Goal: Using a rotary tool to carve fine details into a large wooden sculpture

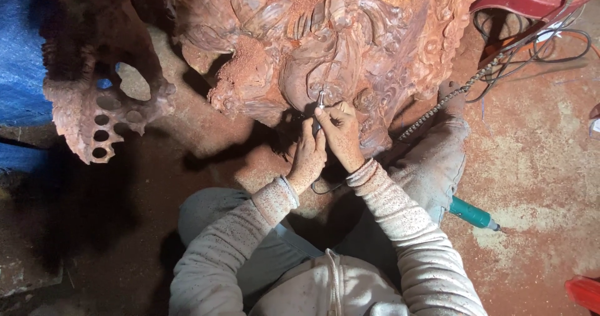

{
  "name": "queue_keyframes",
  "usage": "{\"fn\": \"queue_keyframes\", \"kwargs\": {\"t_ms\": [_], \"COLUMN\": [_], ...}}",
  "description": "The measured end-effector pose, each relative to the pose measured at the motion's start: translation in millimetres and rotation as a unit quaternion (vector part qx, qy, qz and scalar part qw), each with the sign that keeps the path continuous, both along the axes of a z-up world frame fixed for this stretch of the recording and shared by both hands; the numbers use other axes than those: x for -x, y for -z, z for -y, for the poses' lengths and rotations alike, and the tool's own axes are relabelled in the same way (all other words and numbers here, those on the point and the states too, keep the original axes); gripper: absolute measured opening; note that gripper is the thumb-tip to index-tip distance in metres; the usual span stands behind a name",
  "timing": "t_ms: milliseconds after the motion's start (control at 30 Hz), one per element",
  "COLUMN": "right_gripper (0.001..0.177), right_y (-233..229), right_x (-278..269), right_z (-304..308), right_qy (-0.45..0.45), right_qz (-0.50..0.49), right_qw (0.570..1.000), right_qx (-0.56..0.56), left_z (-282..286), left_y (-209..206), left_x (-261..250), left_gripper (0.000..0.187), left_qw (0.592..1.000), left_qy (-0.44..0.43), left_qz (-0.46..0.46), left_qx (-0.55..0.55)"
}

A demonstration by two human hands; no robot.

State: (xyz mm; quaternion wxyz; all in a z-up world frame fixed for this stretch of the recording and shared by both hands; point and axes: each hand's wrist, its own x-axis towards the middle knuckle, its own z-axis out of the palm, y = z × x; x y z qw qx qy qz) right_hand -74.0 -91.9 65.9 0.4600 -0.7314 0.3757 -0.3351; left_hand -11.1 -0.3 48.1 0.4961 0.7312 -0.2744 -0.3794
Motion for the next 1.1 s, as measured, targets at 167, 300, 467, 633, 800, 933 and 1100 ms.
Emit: {"fn": "queue_keyframes", "kwargs": {"t_ms": [167, 300, 467, 633, 800, 933, 1100], "right_gripper": [0.027, 0.026, 0.026, 0.03, 0.034, 0.032, 0.03], "right_y": [-1.4, 7.5, -7.0, -20.2, -10.6, -24.8, -20.4], "right_x": [-0.5, -1.5, -1.1, 2.7, 7.9, 7.1, 5.8], "right_z": [-0.2, 3.1, 1.5, -3.9, -5.1, -6.0, -5.1], "right_qy": [0.006, 0.009, 0.001, 0.001, -0.001, 0.0, 0.014], "right_qz": [-0.001, 0.011, -0.001, -0.033, -0.055, -0.061, -0.048], "right_qw": [0.999, 1.0, 1.0, 0.998, 0.997, 0.994, 0.992], "right_qx": [-0.032, -0.021, -0.022, -0.045, -0.06, -0.093, -0.119], "left_z": [1.8, 3.5, 3.5, -1.5, -5.5, -6.5, -6.3], "left_y": [-0.2, 8.3, -6.9, -16.4, -4.6, 21.7, 34.5], "left_x": [0.9, -0.2, 5.1, 11.9, 17.0, 16.4, 14.2], "left_gripper": [0.029, 0.03, 0.024, 0.019, 0.027, 0.031, 0.034], "left_qw": [1.0, 0.999, 0.996, 0.988, 0.992, 0.996, 0.999], "left_qy": [-0.012, -0.024, -0.06, -0.104, -0.073, -0.032, 0.022], "left_qz": [-0.005, 0.003, -0.044, -0.093, -0.096, -0.078, -0.023], "left_qx": [0.012, 0.027, 0.053, 0.064, 0.044, 0.034, 0.032]}}
